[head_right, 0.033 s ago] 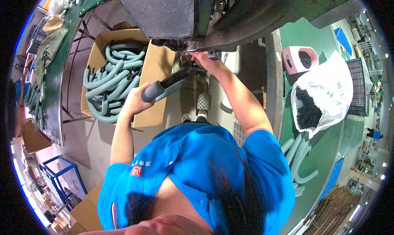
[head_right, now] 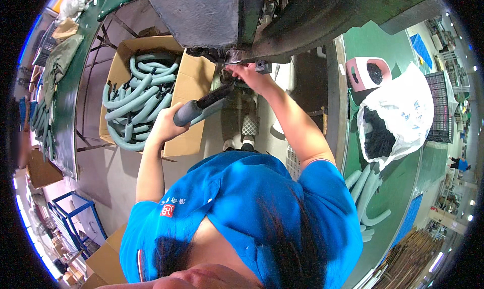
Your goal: The person repeatedly picks up a gray cable and a black connector, inserts the connector into the cable end, and places the assembled unit into a cardboard box. This process is repeated continuously throughout the clip.
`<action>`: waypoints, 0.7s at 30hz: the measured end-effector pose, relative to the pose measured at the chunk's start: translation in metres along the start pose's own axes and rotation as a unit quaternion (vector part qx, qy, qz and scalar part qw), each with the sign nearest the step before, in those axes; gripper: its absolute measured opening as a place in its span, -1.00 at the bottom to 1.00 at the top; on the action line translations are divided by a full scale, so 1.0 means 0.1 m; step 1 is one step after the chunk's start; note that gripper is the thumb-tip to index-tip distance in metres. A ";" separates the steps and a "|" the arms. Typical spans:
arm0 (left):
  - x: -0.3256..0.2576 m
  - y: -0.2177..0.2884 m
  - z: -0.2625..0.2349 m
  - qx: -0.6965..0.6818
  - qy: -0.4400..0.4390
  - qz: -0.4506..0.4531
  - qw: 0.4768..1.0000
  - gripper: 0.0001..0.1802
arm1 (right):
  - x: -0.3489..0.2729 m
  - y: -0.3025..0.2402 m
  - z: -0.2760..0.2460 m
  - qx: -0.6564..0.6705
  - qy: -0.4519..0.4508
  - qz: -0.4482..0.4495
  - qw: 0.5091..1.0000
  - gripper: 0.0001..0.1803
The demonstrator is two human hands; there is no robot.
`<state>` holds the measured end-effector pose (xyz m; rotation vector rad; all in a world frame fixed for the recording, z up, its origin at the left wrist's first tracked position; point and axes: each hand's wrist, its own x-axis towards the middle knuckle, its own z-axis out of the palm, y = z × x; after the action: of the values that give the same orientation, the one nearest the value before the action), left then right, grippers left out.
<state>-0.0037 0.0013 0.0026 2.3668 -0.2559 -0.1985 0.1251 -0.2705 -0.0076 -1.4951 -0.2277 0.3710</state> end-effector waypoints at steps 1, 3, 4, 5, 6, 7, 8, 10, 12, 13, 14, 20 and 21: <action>-0.02 -0.01 0.01 0.003 0.005 0.002 1.000 -0.54 | -0.04 -0.05 0.04 -0.009 0.005 -0.016 1.000 -0.84; -0.04 -0.03 0.02 0.012 0.006 0.003 1.000 -0.55 | -0.09 -0.09 0.09 -0.027 0.013 -0.046 0.998 -0.83; -0.05 -0.03 0.02 0.017 0.002 0.002 1.000 -0.55 | -0.10 -0.09 0.10 -0.012 0.014 -0.060 0.998 -0.83; -0.06 -0.03 0.02 0.023 -0.002 0.001 1.000 -0.56 | -0.10 -0.07 0.11 0.003 0.015 -0.074 0.997 -0.83; -0.06 -0.03 0.02 0.021 0.001 0.002 1.000 -0.55 | -0.10 -0.06 0.11 0.018 0.016 -0.088 0.996 -0.82; -0.07 -0.02 0.03 0.019 0.004 0.002 1.000 -0.55 | -0.10 -0.04 0.11 -0.015 0.016 -0.108 0.994 -0.84; -0.07 -0.01 0.03 0.018 0.007 0.003 1.000 -0.55 | -0.09 -0.02 0.11 -0.047 0.015 -0.129 0.990 -0.84; -0.08 -0.03 0.04 0.018 0.019 0.009 1.000 -0.54 | -0.08 -0.01 0.10 -0.205 0.047 -0.242 0.947 -0.84; -0.07 -0.03 0.04 0.015 0.025 0.013 1.000 -0.54 | -0.09 -0.01 0.08 -0.435 0.106 -0.407 0.797 -0.83; -0.06 -0.02 0.04 0.012 0.024 0.012 1.000 -0.53 | -0.09 -0.10 0.11 -0.443 0.102 -0.433 0.778 -0.77; -0.06 -0.02 0.04 0.009 0.023 0.011 1.000 -0.53 | -0.10 -0.17 0.11 -0.470 0.091 -0.452 0.753 -0.77; 0.08 0.05 -0.01 0.006 0.004 0.012 1.000 -0.52 | -0.14 -0.07 -0.09 -0.468 0.114 -0.384 0.788 -0.83; 0.12 0.08 -0.03 0.017 -0.004 0.009 1.000 -0.51 | -0.15 -0.04 -0.14 -0.409 0.104 -0.297 0.857 -0.83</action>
<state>0.0079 -0.0054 0.0098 2.3967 -0.2871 -0.1969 0.1164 -0.2890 -0.0036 -2.1709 -0.7171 -0.4555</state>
